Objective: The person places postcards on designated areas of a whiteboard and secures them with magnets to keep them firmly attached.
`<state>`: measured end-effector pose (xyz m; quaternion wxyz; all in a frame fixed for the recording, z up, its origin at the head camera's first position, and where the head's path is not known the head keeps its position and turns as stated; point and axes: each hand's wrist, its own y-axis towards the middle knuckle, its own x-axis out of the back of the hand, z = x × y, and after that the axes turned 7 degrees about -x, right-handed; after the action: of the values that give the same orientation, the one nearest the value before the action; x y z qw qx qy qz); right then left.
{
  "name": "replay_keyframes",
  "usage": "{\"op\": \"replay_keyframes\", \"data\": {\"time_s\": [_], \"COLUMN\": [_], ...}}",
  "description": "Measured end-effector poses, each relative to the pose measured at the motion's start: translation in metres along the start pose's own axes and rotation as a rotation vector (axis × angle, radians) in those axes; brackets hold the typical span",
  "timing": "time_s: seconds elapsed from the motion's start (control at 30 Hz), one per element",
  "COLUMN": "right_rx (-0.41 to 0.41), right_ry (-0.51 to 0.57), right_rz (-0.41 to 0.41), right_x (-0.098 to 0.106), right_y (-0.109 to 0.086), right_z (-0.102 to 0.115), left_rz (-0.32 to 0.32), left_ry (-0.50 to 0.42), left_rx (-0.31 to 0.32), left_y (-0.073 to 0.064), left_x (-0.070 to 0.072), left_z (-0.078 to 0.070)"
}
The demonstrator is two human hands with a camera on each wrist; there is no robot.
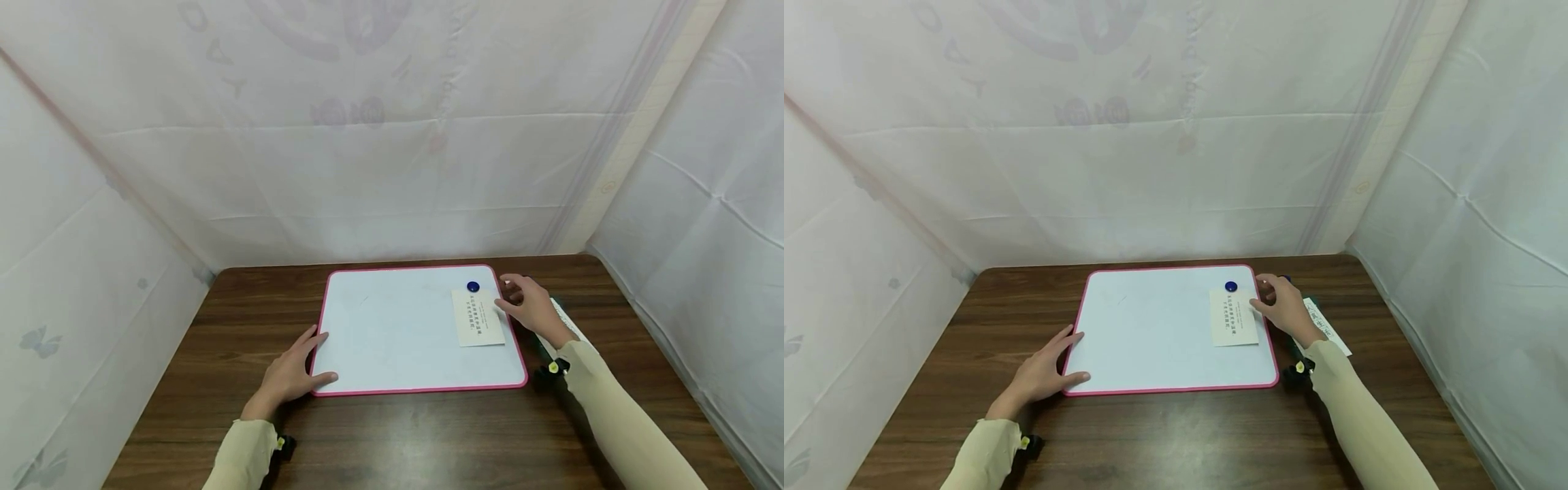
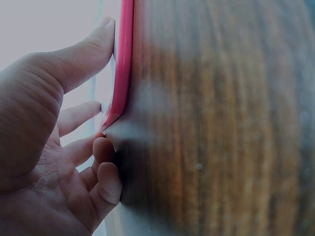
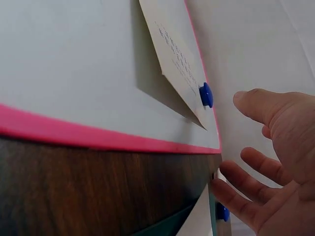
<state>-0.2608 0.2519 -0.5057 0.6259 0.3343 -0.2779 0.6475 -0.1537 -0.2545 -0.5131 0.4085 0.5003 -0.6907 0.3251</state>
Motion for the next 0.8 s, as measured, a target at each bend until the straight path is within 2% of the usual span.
{"op": "replay_keyframes", "data": {"time_s": [0.37,0.8], "right_rx": [-0.011,-0.088], "right_ry": [0.064,0.022], "right_rz": [-0.007,-0.005], "right_x": [0.019,0.031], "right_y": [-0.025,-0.044], "right_z": [-0.014,-0.028], "left_rz": [0.006,0.015], "left_ry": [0.003,0.003], "left_rx": [-0.002,0.003], "left_y": [0.002,0.002], "left_x": [0.0,-0.001], "left_z": [0.0,0.0]}}
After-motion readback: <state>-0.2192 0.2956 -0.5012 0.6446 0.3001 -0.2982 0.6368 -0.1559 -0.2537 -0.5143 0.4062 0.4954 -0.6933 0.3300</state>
